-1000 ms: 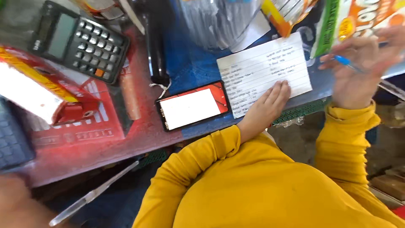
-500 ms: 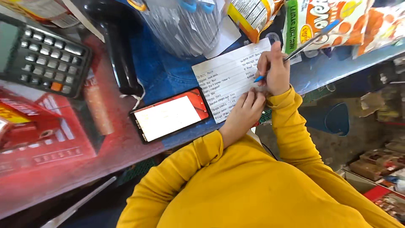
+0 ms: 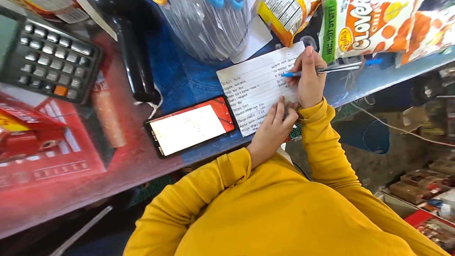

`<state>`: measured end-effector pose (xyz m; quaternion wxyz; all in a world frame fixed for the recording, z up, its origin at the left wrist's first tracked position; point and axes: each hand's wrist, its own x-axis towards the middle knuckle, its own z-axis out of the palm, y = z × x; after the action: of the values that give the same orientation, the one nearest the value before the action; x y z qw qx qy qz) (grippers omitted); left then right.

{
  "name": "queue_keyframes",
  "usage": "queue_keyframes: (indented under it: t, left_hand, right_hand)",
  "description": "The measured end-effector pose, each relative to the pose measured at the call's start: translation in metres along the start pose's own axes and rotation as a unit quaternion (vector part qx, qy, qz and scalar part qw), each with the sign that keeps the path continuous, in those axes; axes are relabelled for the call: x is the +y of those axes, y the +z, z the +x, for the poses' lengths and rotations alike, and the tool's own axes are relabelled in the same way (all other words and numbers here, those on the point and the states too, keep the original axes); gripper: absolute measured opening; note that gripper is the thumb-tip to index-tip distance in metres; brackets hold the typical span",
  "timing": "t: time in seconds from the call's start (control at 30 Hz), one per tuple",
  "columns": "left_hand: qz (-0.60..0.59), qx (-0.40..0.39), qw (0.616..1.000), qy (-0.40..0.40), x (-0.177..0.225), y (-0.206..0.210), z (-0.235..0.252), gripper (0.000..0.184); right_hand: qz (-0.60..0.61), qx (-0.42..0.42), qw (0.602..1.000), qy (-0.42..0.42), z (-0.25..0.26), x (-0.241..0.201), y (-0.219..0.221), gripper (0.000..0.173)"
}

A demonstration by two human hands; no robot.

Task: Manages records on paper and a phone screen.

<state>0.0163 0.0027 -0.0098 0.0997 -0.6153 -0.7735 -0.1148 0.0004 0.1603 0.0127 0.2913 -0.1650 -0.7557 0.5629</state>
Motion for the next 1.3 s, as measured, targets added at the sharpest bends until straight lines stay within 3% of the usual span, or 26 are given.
queue_keyframes:
  t: [0.13,0.23,0.33,0.5,0.8,1.0,1.3]
  left_hand:
    - [-0.005,0.001,1.0,-0.001,0.0,0.0,-0.001,0.046]
    - [-0.018,-0.003,1.0,0.001,0.0,0.0,-0.002,0.045]
    - [-0.025,-0.003,1.0,0.007,-0.001,0.0,-0.002,0.036]
    - [-0.002,0.039,0.999,-0.005,0.001,0.004,-0.003,0.032]
    - [0.001,0.047,0.999,-0.011,0.0,0.002,-0.002,0.033]
    - [0.034,0.034,0.999,-0.002,-0.001,0.001,-0.001,0.031]
    - [-0.008,0.05,0.999,-0.001,-0.002,0.002,-0.001,0.031]
  right_hand:
    - [-0.028,-0.066,0.996,-0.057,0.002,0.007,-0.01,0.016]
    - [0.018,-0.099,0.994,-0.05,-0.001,0.003,-0.011,0.029]
    - [0.04,-0.062,0.997,0.026,-0.002,-0.008,0.0,0.051]
    - [-0.073,0.012,0.997,0.035,0.0,-0.011,0.009,0.047]
    - [-0.107,0.053,0.993,0.002,-0.004,-0.005,0.011,0.046]
    - [-0.129,0.061,0.989,-0.033,-0.004,0.001,0.012,0.044]
    - [-0.203,0.047,0.978,-0.024,-0.003,-0.005,0.012,0.046]
